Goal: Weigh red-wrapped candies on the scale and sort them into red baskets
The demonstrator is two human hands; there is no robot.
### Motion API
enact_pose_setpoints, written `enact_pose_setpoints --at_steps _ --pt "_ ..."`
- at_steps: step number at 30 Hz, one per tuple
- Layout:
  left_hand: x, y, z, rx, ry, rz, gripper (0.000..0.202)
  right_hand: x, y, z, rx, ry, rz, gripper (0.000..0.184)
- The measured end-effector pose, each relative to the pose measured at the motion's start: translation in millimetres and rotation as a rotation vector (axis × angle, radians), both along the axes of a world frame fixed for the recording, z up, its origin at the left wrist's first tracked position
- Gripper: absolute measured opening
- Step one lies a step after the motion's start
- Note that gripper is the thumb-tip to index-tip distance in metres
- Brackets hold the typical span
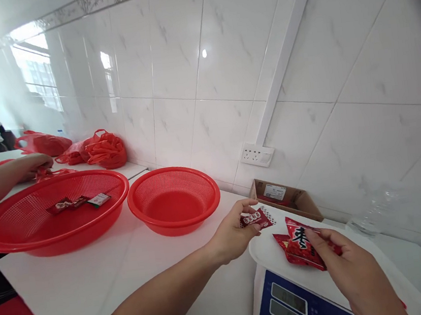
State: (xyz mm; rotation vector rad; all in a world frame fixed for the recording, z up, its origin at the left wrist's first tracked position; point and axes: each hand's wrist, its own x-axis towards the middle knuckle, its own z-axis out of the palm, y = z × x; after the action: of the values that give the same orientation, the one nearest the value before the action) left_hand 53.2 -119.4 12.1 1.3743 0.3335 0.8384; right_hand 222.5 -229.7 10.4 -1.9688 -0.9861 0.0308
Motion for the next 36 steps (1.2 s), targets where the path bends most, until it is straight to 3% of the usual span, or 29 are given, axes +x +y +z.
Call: enact_pose_setpoints --at_steps 3,7,12,19,22,27,31,36 --pt "0 -1 0.7 -0.017 0.011 0.024 0.043 -9 5 0.3 -0.185 -0.007 0.058 0.048" --pt "0 -2 3.5 -0.011 0.037 0.07 0.043 -13 13 -8.7 -0.252 -0.115 0.195 0.045" --pt "2 -1 -1.5 -0.007 0.043 0.052 0.045 -2 17 -15.1 -0.315 -0.182 0.026 0.044" --pt "2 1 -4.3 -0.012 0.024 0.025 0.045 0 4 1.3 -0.249 -0.167 -0.075 0.047" --pt "0 1 -0.1 -0.036 0.011 0.018 0.044 13 -9 4.4 -0.323 -0.176 -0.154 0.047" --pt "1 1 2.9 -0.038 0.017 0.007 0.042 33 -13 -9.4 -0.514 -0.164 -0.124 0.041" --pt "2 -1 2.2 -0.02 0.022 -0.026 0.039 26 1 -19.1 -0.533 -0.21 -0.136 0.045" --pt "2 0 -0.9 -0.004 0.017 -0.043 0.04 14 9 -15.2 -0.473 -0.188 -0.119 0.047"
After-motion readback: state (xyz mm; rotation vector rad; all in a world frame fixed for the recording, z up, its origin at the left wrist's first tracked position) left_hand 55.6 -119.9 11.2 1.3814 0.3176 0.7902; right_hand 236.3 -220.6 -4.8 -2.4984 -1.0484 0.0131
